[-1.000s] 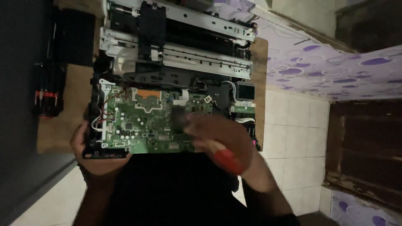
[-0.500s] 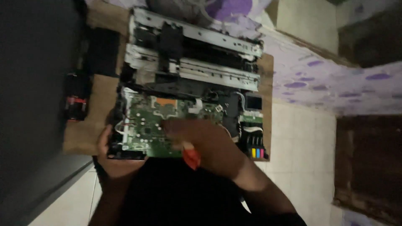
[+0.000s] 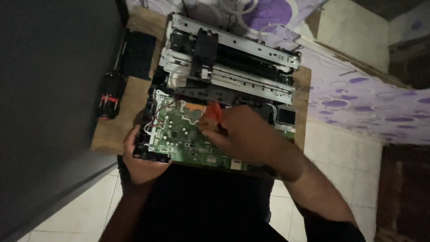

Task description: Cleaning the internal circuit board of a printer with a brush and disassembling parts with a screwdriver.

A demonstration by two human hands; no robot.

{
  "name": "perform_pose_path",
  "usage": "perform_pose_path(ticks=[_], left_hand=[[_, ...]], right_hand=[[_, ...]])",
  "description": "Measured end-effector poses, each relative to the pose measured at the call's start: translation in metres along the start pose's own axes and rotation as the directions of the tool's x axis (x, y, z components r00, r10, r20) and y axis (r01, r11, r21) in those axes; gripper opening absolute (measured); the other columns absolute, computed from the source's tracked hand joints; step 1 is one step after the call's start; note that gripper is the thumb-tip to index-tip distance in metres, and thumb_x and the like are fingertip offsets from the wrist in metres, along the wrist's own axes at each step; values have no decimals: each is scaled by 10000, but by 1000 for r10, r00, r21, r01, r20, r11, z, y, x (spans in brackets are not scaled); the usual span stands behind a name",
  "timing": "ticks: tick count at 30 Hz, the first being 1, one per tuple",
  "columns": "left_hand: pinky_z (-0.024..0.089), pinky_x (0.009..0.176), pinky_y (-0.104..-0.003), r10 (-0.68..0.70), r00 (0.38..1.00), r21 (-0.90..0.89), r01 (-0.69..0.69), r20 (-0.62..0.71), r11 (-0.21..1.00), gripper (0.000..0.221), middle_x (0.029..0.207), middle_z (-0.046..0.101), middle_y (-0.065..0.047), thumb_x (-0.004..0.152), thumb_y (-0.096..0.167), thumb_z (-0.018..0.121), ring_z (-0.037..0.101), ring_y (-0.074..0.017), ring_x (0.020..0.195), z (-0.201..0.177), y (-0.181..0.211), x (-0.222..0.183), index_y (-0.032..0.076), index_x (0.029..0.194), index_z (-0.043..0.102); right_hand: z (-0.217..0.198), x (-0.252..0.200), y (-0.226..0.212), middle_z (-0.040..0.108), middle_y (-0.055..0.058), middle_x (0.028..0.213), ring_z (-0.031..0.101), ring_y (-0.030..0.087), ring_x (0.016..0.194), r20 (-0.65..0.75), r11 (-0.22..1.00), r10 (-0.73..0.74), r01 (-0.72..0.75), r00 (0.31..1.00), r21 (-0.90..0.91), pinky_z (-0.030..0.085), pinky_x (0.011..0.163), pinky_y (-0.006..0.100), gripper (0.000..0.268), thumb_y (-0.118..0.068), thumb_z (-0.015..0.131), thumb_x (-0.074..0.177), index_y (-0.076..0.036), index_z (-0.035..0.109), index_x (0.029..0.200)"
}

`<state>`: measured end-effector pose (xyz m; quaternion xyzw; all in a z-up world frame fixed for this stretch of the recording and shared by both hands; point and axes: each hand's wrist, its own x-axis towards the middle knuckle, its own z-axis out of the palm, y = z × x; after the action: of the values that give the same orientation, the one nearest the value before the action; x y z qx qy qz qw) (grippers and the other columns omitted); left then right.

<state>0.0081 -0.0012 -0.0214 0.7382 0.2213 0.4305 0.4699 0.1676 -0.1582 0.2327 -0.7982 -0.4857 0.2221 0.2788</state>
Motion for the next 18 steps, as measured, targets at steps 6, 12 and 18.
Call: perform_pose_path(ticks=[6, 12, 18], left_hand=[[591, 872, -398, 28, 999, 101, -32, 44, 994, 1021, 1123, 696, -219, 437, 262, 1002, 731, -370, 1020, 0, 7, 1, -34, 1337, 621], [597, 864, -412, 26, 999, 74, -28, 36, 997, 1002, 1115, 704, -206, 438, 297, 992, 738, -383, 997, -1, 11, 3, -27, 1311, 622], [582, 907, -401, 28, 998, 19, -29, 52, 999, 1004, 1129, 693, -223, 458, 226, 979, 731, -360, 1030, -1, 9, 4, -51, 1338, 582]], right_hand=[[15, 32, 18, 768, 200, 892, 744, 353, 652, -88, 976, -179, 188, 980, 106, 580, 583, 448, 339, -314, 569, 1030, -30, 696, 1164], [-12, 12, 16, 750, 197, 732, 666, 243, 478, 34, 998, 63, -63, 997, 0, 552, 522, 373, 360, -316, 627, 1011, 12, 730, 903], [12, 21, 50, 790, 132, 929, 765, 256, 690, -259, 977, -113, 155, 959, 147, 596, 625, 365, 290, -311, 680, 993, -72, 744, 1144]])
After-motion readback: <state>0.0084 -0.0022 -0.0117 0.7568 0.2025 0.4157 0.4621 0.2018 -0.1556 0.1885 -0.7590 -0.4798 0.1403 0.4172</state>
